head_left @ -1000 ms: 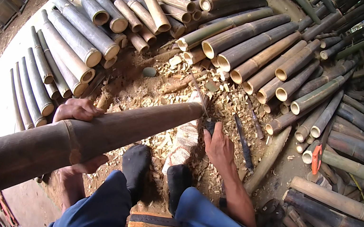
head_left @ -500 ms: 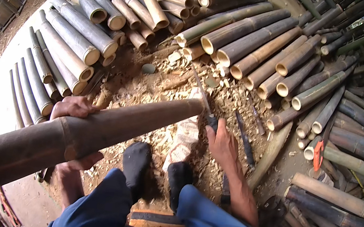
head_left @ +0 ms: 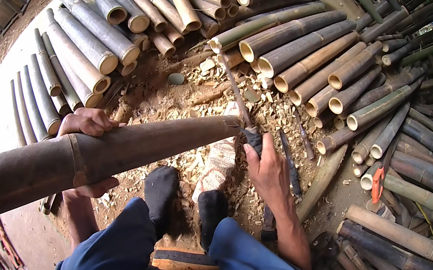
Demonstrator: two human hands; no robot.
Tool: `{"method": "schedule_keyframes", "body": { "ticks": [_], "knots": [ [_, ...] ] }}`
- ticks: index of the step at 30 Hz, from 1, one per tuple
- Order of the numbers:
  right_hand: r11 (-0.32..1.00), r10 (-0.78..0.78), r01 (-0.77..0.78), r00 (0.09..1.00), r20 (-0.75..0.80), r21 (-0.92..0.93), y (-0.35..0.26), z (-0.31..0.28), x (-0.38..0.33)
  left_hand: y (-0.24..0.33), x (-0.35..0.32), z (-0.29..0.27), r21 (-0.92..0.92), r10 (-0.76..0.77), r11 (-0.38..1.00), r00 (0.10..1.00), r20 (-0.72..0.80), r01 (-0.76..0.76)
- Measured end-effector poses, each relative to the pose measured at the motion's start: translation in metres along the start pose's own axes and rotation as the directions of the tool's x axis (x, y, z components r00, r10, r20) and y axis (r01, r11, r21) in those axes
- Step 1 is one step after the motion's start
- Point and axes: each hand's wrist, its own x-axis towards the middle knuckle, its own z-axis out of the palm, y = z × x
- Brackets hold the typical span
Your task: The person carves and scrapes a length of bamboo with a knife while sitting in a workspace filled with bamboo poles.
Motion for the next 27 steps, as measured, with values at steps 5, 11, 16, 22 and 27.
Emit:
{"method": "schedule_keyframes", "body": {
  "ticks": [5, 11, 16, 22, 27],
  "knots": [
    [0.989, 0.117, -0.108, 0.99, 0.081, -0.103, 0.038, 0.036, -0.004, 0.0, 0.002, 0.008, -0.078, -0.021, 0.997, 1.0, 0.001, 0.021],
    [0.992, 0.02, -0.016, 0.999, 0.034, -0.124, 0.006, 0.011, 0.002, -0.001, 0.001, 0.001, -0.079, 0.001, 0.997, 1.0, 0.031, 0.002],
    [0.999, 0.02, -0.02, 1.0, -0.011, -0.034, 0.02, 0.027, -0.004, 0.002, 0.003, 0.007, -0.086, -0.028, 0.996, 1.0, 0.01, 0.028],
    [0.975, 0.067, -0.042, 0.992, 0.11, -0.217, 0.019, 0.024, 0.007, 0.004, 0.005, 0.005, -0.072, -0.017, 0.997, 1.0, 0.026, 0.019],
    [1.0, -0.017, 0.017, 0.999, -0.033, -0.012, 0.012, 0.022, -0.006, 0.001, 0.007, 0.008, -0.072, -0.021, 0.997, 1.0, 0.009, 0.022]
  ]
}}
